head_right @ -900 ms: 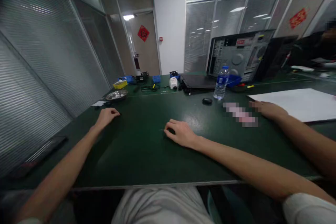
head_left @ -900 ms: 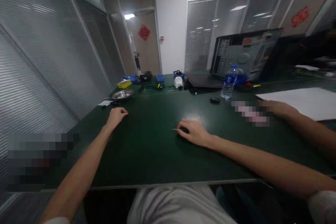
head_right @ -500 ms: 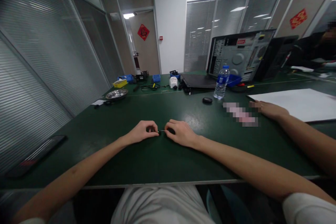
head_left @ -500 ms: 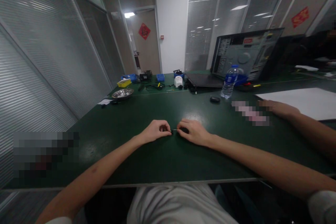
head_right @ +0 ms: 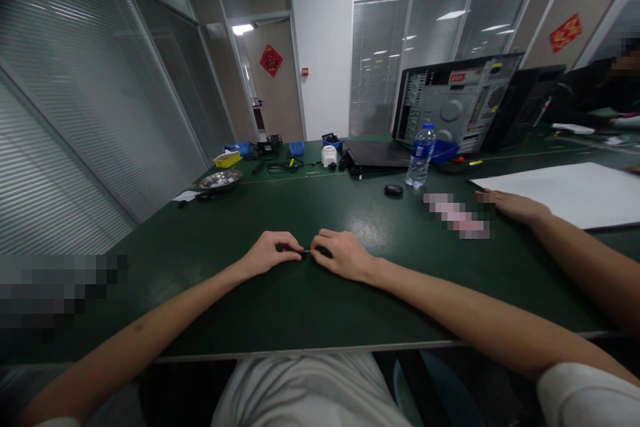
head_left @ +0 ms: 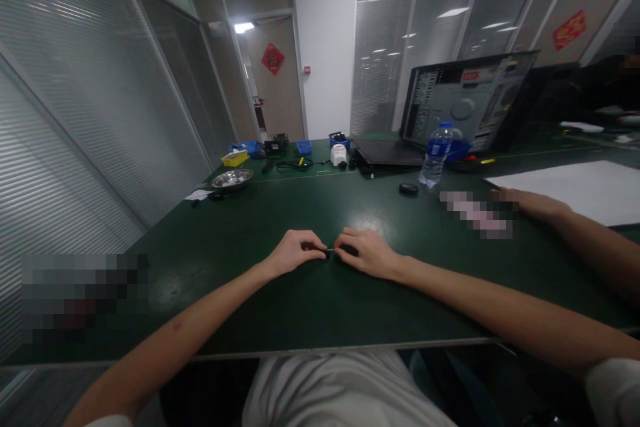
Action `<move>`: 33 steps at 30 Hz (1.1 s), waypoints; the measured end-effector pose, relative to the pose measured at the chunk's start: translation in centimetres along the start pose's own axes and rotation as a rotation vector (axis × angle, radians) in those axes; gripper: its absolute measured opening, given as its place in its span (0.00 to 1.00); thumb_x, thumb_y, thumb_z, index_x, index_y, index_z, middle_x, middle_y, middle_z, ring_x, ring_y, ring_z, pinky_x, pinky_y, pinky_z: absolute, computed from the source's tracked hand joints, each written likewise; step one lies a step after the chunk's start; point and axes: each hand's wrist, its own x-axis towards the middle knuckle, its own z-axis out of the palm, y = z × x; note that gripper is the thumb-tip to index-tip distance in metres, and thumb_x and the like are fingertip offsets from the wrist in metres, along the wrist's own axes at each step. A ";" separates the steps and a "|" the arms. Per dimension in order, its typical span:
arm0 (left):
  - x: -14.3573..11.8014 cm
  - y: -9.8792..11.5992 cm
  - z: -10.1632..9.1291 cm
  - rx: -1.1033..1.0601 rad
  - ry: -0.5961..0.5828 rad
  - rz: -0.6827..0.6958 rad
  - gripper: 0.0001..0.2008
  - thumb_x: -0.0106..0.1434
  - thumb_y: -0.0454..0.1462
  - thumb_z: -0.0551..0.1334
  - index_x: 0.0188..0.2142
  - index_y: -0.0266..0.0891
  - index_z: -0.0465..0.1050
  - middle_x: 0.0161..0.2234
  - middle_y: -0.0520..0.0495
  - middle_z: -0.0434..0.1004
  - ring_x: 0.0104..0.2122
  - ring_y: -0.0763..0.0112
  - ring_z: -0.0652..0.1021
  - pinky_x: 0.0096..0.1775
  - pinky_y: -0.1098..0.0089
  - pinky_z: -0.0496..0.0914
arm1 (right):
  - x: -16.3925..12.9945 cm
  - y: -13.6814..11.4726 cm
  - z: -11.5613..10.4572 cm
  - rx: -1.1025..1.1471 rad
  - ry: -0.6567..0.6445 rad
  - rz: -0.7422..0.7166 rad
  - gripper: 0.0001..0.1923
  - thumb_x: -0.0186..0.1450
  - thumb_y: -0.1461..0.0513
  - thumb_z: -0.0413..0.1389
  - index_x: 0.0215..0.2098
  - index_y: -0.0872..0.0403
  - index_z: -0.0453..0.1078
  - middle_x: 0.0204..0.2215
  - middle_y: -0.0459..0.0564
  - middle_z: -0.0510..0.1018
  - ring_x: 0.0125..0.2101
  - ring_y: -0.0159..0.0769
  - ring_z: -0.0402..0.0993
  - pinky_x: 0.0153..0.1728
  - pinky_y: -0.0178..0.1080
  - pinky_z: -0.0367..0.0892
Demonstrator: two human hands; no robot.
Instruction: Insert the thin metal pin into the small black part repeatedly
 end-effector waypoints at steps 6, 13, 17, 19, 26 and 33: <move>0.0 0.0 0.7 -0.030 0.047 0.035 0.07 0.63 0.40 0.70 0.39 0.40 0.85 0.39 0.45 0.83 0.39 0.65 0.81 0.45 0.67 0.72 | 0.0 -0.3 0.1 -0.051 -0.031 -0.045 0.10 0.74 0.57 0.52 0.47 0.51 0.73 0.39 0.48 0.75 0.34 0.33 0.71 0.32 0.35 0.58; 0.0 0.8 0.8 -0.020 -0.003 0.092 0.09 0.67 0.40 0.67 0.43 0.42 0.85 0.43 0.45 0.83 0.42 0.65 0.81 0.47 0.68 0.72 | 0.1 -0.4 0.2 -0.038 -0.018 -0.040 0.10 0.75 0.58 0.52 0.47 0.52 0.73 0.40 0.49 0.75 0.35 0.34 0.72 0.33 0.35 0.61; 0.0 1.1 0.4 -0.018 -0.021 0.065 0.10 0.68 0.40 0.65 0.44 0.41 0.84 0.43 0.45 0.83 0.43 0.65 0.81 0.48 0.68 0.72 | 0.0 -0.4 0.2 -0.042 -0.011 -0.042 0.10 0.75 0.57 0.52 0.48 0.52 0.73 0.40 0.49 0.75 0.35 0.34 0.72 0.33 0.35 0.61; 0.0 1.2 0.2 -0.017 -0.017 0.044 0.10 0.68 0.40 0.64 0.43 0.40 0.84 0.42 0.45 0.83 0.42 0.65 0.81 0.47 0.68 0.72 | 0.0 -0.4 0.1 -0.046 -0.014 -0.049 0.10 0.74 0.57 0.52 0.48 0.51 0.73 0.40 0.49 0.75 0.34 0.33 0.72 0.33 0.35 0.61; 0.2 0.3 0.0 0.120 0.086 0.004 0.12 0.71 0.42 0.61 0.44 0.41 0.83 0.42 0.44 0.81 0.42 0.64 0.78 0.45 0.66 0.70 | 0.0 -0.6 -0.1 -0.068 -0.018 -0.041 0.10 0.74 0.57 0.52 0.46 0.51 0.73 0.40 0.49 0.75 0.33 0.34 0.72 0.32 0.35 0.60; 0.2 -0.6 0.1 0.291 0.013 0.065 0.12 0.72 0.40 0.59 0.48 0.44 0.82 0.43 0.45 0.78 0.45 0.63 0.75 0.47 0.64 0.68 | 0.0 -0.5 0.0 -0.068 -0.001 -0.023 0.10 0.74 0.57 0.52 0.46 0.51 0.73 0.39 0.48 0.75 0.32 0.32 0.71 0.32 0.35 0.59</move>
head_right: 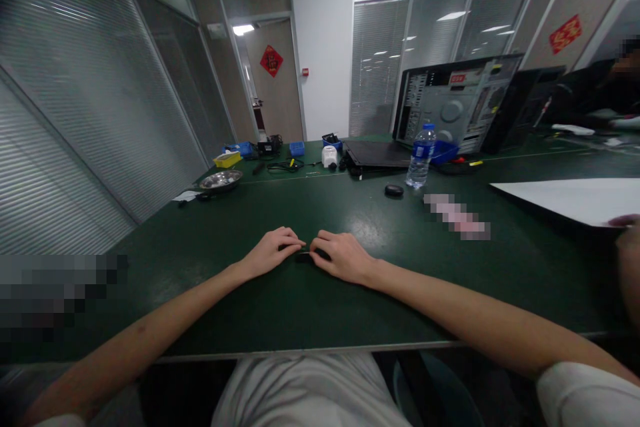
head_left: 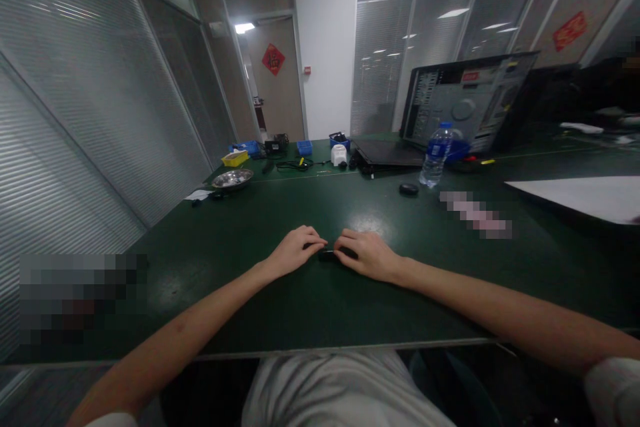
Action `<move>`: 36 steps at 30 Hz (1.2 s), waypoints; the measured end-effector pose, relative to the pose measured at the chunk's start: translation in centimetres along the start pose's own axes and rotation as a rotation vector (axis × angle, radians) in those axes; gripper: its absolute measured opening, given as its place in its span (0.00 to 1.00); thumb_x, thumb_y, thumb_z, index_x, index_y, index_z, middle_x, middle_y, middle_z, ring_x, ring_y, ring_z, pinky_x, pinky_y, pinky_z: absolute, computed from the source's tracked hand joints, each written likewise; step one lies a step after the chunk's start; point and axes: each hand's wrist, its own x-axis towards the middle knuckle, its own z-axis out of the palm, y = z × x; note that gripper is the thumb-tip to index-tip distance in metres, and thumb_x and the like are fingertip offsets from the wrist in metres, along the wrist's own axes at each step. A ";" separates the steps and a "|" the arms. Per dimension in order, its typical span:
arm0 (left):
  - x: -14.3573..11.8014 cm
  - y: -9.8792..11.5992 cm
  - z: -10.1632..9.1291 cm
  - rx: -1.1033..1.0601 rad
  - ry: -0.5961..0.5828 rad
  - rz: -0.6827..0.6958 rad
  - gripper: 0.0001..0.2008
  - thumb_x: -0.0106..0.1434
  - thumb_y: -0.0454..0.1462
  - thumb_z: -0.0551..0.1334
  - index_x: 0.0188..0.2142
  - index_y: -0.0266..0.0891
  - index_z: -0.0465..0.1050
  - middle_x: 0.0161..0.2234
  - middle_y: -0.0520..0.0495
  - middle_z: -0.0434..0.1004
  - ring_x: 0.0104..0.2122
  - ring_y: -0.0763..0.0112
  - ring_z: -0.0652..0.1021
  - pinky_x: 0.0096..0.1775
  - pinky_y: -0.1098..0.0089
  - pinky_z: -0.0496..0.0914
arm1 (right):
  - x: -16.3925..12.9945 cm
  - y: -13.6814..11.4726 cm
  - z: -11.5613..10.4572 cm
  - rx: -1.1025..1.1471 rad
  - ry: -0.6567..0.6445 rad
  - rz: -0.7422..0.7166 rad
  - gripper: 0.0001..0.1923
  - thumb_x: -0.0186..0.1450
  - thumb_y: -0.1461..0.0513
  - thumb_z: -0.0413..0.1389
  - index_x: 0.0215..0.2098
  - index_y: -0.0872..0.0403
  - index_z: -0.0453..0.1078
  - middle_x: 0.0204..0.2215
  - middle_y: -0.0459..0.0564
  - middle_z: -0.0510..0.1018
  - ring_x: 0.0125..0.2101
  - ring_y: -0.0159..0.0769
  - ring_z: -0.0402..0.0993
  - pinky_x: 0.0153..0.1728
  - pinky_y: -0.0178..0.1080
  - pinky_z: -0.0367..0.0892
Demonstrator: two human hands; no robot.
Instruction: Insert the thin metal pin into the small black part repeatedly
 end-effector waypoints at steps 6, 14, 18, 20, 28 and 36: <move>-0.4 1.5 -0.1 -0.033 0.011 0.045 0.11 0.71 0.38 0.59 0.47 0.42 0.80 0.46 0.44 0.79 0.47 0.62 0.75 0.52 0.63 0.67 | -0.1 0.2 -0.1 0.059 0.062 0.036 0.09 0.73 0.58 0.53 0.44 0.51 0.73 0.38 0.48 0.76 0.33 0.33 0.72 0.33 0.35 0.60; -0.1 1.4 -0.4 -0.082 -0.025 0.048 0.10 0.68 0.43 0.65 0.44 0.43 0.80 0.49 0.45 0.79 0.51 0.62 0.75 0.54 0.62 0.66 | -0.1 0.3 0.0 0.073 0.083 0.045 0.09 0.73 0.57 0.53 0.43 0.51 0.74 0.38 0.48 0.76 0.33 0.33 0.72 0.33 0.35 0.61; -0.1 0.3 -1.7 -0.021 -0.083 0.023 0.10 0.69 0.42 0.64 0.47 0.45 0.81 0.45 0.47 0.81 0.48 0.62 0.76 0.54 0.61 0.66 | -0.1 0.2 -0.3 0.092 0.079 0.044 0.09 0.73 0.58 0.53 0.44 0.52 0.74 0.38 0.49 0.77 0.34 0.34 0.72 0.35 0.36 0.63; -0.3 -0.7 -2.5 -0.020 -0.086 -0.017 0.11 0.69 0.43 0.64 0.47 0.45 0.81 0.45 0.47 0.82 0.48 0.62 0.77 0.52 0.62 0.67 | -0.1 0.2 -0.4 0.092 0.072 0.042 0.09 0.73 0.58 0.53 0.43 0.52 0.74 0.38 0.49 0.77 0.34 0.34 0.73 0.35 0.36 0.63; -2.5 -10.5 -8.1 0.039 0.110 -0.344 0.16 0.65 0.44 0.65 0.50 0.44 0.81 0.49 0.45 0.81 0.46 0.60 0.79 0.49 0.62 0.72 | -0.1 0.2 -0.3 0.105 0.064 0.051 0.09 0.73 0.58 0.53 0.43 0.52 0.74 0.39 0.49 0.77 0.34 0.34 0.73 0.36 0.36 0.63; -7.6 -18.7 -13.5 0.377 0.341 -0.564 0.13 0.64 0.43 0.63 0.43 0.40 0.83 0.47 0.44 0.82 0.47 0.57 0.78 0.54 0.61 0.69 | -0.1 0.2 -0.3 0.109 0.058 0.054 0.09 0.73 0.57 0.53 0.43 0.52 0.74 0.39 0.49 0.77 0.34 0.34 0.73 0.35 0.36 0.64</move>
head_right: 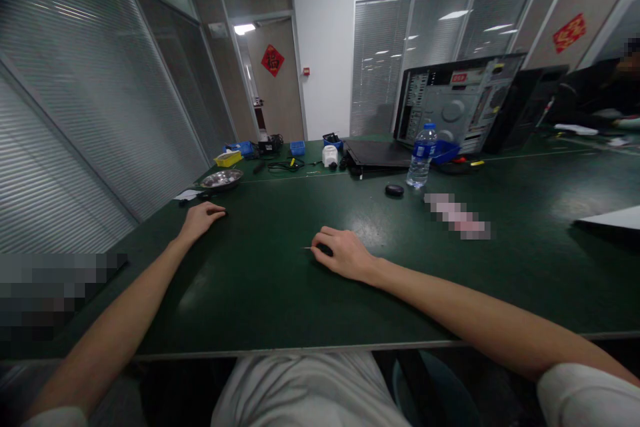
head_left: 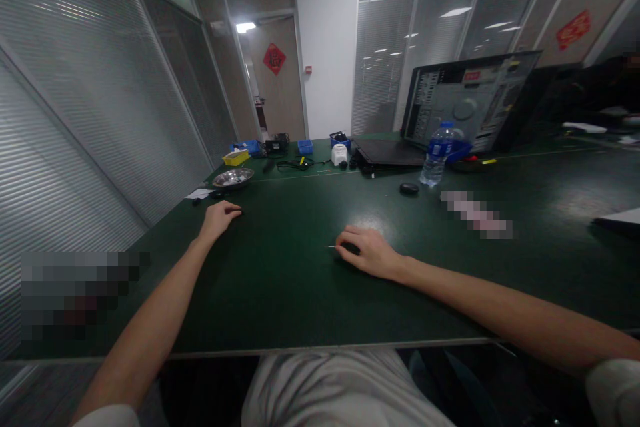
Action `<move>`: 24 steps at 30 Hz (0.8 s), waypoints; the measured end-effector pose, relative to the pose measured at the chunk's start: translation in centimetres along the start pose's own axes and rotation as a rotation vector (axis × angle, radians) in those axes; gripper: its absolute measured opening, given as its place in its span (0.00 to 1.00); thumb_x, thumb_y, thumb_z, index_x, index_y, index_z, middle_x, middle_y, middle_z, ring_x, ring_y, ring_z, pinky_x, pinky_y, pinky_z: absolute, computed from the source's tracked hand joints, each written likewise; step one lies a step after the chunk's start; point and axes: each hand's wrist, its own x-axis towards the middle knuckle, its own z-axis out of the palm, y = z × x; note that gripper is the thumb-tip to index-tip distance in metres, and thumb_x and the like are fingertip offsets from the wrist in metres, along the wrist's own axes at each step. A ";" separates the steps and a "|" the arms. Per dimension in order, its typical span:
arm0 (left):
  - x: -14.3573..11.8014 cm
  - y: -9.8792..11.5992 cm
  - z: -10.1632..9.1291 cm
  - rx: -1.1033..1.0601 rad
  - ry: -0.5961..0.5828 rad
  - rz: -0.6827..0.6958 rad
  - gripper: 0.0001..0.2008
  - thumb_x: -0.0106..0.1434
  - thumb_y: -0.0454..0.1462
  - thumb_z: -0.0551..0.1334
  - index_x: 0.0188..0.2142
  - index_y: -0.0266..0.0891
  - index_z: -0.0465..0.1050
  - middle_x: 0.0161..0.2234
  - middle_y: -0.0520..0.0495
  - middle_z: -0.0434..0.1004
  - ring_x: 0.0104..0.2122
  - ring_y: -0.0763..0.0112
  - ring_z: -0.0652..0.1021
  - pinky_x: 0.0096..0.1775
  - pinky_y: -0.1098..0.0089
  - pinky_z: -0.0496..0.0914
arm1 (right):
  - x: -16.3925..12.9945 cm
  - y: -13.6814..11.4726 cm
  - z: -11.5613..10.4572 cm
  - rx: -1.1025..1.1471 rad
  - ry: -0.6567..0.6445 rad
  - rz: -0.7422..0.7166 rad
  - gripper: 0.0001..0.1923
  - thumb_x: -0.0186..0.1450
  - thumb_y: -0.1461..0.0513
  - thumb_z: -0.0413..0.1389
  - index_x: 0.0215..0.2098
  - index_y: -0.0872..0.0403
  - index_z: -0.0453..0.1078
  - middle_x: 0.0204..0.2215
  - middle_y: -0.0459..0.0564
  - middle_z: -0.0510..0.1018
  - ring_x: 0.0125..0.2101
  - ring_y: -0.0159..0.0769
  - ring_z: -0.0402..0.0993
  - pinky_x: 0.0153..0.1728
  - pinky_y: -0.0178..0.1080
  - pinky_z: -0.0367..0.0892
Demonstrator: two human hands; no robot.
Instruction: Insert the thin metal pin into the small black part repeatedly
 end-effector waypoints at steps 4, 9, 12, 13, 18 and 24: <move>-0.5 -1.3 -0.9 0.128 0.030 -0.006 0.14 0.65 0.42 0.61 0.43 0.39 0.82 0.47 0.42 0.81 0.47 0.55 0.78 0.52 0.61 0.69 | 0.0 0.0 0.0 -0.004 0.006 -0.003 0.09 0.73 0.58 0.54 0.43 0.52 0.74 0.39 0.49 0.77 0.34 0.34 0.73 0.35 0.36 0.63; -0.6 -1.1 -0.9 0.252 0.011 0.018 0.14 0.67 0.40 0.58 0.45 0.39 0.81 0.48 0.40 0.78 0.48 0.53 0.77 0.52 0.60 0.69 | 0.0 -0.1 0.0 -0.003 0.001 -0.008 0.08 0.73 0.58 0.54 0.43 0.52 0.73 0.39 0.48 0.77 0.34 0.34 0.73 0.35 0.36 0.63; -0.5 -1.1 -0.7 0.278 0.008 0.024 0.16 0.68 0.40 0.57 0.49 0.38 0.80 0.48 0.39 0.77 0.48 0.52 0.77 0.51 0.59 0.70 | 0.0 -0.2 -0.2 -0.006 -0.002 -0.008 0.08 0.73 0.58 0.53 0.43 0.52 0.73 0.39 0.48 0.77 0.34 0.34 0.73 0.35 0.36 0.63; -0.4 -1.1 -0.6 0.282 0.007 0.022 0.17 0.68 0.40 0.56 0.50 0.38 0.80 0.48 0.38 0.77 0.48 0.52 0.77 0.51 0.59 0.70 | 0.0 -0.2 -0.2 -0.006 -0.003 -0.008 0.09 0.73 0.58 0.53 0.43 0.52 0.74 0.39 0.48 0.77 0.34 0.34 0.73 0.35 0.36 0.63; -0.4 -1.5 -0.5 0.287 -0.007 0.021 0.17 0.69 0.40 0.56 0.49 0.38 0.81 0.48 0.38 0.76 0.47 0.52 0.77 0.50 0.60 0.70 | 0.0 -0.3 -0.3 0.002 -0.010 -0.003 0.09 0.73 0.58 0.53 0.43 0.52 0.74 0.39 0.48 0.77 0.34 0.34 0.73 0.36 0.36 0.63; -0.3 -1.5 -0.5 0.315 -0.003 0.025 0.15 0.69 0.39 0.57 0.47 0.38 0.81 0.48 0.39 0.77 0.48 0.53 0.77 0.51 0.59 0.70 | 0.0 -0.2 -0.2 0.007 -0.015 -0.011 0.08 0.72 0.58 0.55 0.43 0.52 0.74 0.39 0.48 0.77 0.34 0.34 0.73 0.35 0.36 0.63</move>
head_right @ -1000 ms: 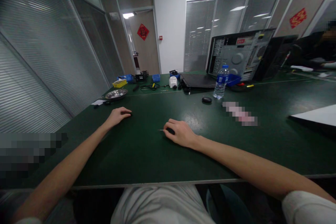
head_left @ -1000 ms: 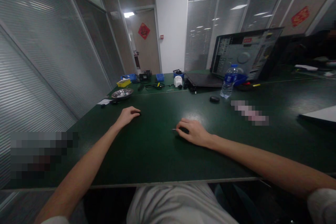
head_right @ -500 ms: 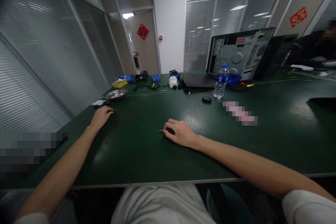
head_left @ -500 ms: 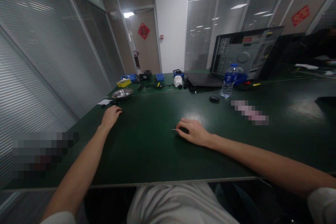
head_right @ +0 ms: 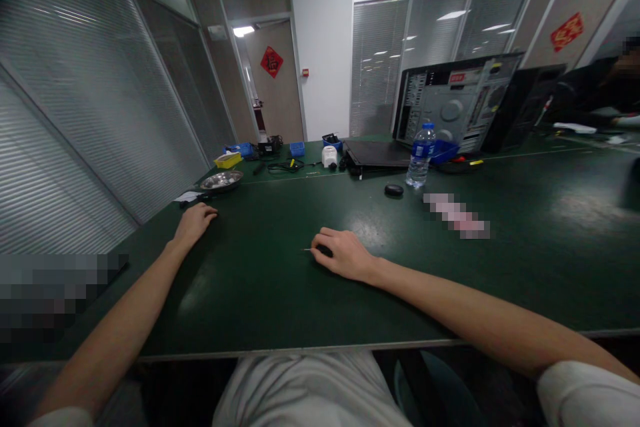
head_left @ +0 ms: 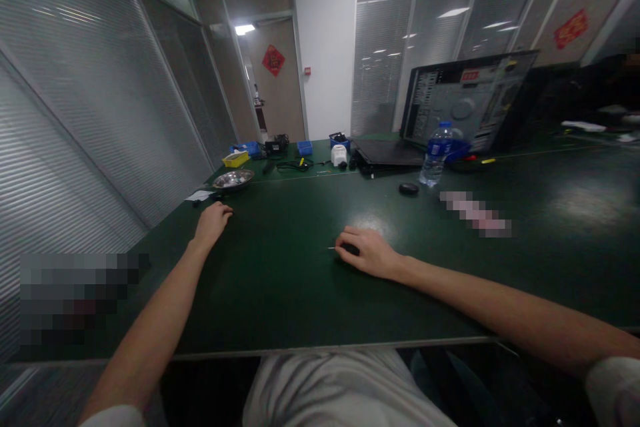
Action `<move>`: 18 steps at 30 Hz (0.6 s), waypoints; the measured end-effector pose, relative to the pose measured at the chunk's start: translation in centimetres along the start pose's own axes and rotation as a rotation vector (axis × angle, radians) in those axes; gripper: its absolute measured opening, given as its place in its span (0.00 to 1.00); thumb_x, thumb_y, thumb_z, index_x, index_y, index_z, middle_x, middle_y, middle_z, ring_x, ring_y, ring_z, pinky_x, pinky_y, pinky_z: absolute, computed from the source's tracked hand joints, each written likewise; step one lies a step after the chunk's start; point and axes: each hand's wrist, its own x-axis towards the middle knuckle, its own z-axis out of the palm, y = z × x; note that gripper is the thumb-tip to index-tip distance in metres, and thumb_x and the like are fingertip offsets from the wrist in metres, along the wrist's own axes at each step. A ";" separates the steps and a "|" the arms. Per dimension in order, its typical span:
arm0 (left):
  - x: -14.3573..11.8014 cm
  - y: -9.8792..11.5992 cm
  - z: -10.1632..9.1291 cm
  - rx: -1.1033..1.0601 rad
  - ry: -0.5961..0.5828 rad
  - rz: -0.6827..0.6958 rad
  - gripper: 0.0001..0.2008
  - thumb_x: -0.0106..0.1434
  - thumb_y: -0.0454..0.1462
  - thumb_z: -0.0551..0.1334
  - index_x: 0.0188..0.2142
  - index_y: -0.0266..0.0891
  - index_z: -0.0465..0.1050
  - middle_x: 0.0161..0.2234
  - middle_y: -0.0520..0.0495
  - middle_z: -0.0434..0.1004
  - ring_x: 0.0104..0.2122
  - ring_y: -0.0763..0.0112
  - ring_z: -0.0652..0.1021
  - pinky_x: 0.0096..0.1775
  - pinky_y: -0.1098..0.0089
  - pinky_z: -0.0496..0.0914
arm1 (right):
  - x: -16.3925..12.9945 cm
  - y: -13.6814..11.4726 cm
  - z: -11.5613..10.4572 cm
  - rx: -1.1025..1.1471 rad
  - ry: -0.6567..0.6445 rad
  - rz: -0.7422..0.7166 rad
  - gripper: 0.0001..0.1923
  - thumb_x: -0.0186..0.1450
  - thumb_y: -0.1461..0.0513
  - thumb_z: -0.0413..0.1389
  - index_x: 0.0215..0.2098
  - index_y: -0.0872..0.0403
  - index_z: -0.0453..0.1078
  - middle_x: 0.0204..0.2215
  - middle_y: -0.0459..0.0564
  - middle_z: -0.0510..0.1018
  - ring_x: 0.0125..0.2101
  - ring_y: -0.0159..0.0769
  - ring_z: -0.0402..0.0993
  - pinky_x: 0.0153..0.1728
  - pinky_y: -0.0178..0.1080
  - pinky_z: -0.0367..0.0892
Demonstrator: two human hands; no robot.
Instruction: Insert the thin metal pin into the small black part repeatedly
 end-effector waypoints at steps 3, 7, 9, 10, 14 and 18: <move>0.2 0.0 0.1 0.027 0.001 -0.012 0.14 0.68 0.38 0.58 0.46 0.38 0.81 0.48 0.39 0.77 0.47 0.54 0.78 0.50 0.60 0.71 | 0.0 0.1 0.2 -0.010 0.014 -0.007 0.08 0.72 0.58 0.54 0.42 0.51 0.73 0.38 0.47 0.77 0.34 0.34 0.73 0.35 0.36 0.62; 0.4 -0.2 0.3 0.035 -0.020 -0.025 0.14 0.68 0.38 0.58 0.47 0.38 0.80 0.47 0.39 0.76 0.46 0.55 0.78 0.48 0.61 0.72 | 0.0 0.1 0.2 -0.009 0.009 -0.014 0.07 0.72 0.58 0.54 0.42 0.51 0.74 0.38 0.47 0.77 0.33 0.34 0.73 0.35 0.36 0.62; 0.5 -0.2 0.5 0.038 -0.026 -0.033 0.14 0.68 0.38 0.58 0.48 0.38 0.79 0.47 0.39 0.76 0.47 0.55 0.77 0.48 0.61 0.72 | 0.0 0.1 0.2 -0.006 0.008 -0.012 0.07 0.72 0.58 0.55 0.43 0.51 0.74 0.38 0.48 0.77 0.34 0.34 0.73 0.35 0.36 0.62; 0.5 -0.3 0.5 0.037 -0.027 -0.039 0.14 0.68 0.37 0.58 0.48 0.37 0.79 0.47 0.38 0.75 0.47 0.55 0.77 0.48 0.61 0.72 | 0.0 0.1 0.1 -0.004 0.009 -0.010 0.07 0.72 0.58 0.55 0.43 0.51 0.74 0.39 0.48 0.77 0.34 0.34 0.73 0.35 0.36 0.62; 0.5 -0.4 0.7 0.017 -0.019 -0.066 0.13 0.68 0.37 0.59 0.48 0.36 0.78 0.48 0.38 0.75 0.47 0.55 0.77 0.47 0.61 0.73 | 0.0 0.1 0.1 0.004 0.004 -0.010 0.07 0.72 0.59 0.55 0.43 0.51 0.74 0.39 0.47 0.77 0.34 0.33 0.73 0.36 0.35 0.63; 0.5 -0.3 0.5 0.009 -0.035 -0.064 0.14 0.68 0.38 0.59 0.48 0.36 0.79 0.48 0.38 0.75 0.47 0.53 0.77 0.48 0.60 0.73 | 0.0 0.1 0.1 0.001 0.002 -0.012 0.07 0.72 0.59 0.55 0.43 0.52 0.74 0.39 0.48 0.77 0.34 0.34 0.73 0.36 0.35 0.63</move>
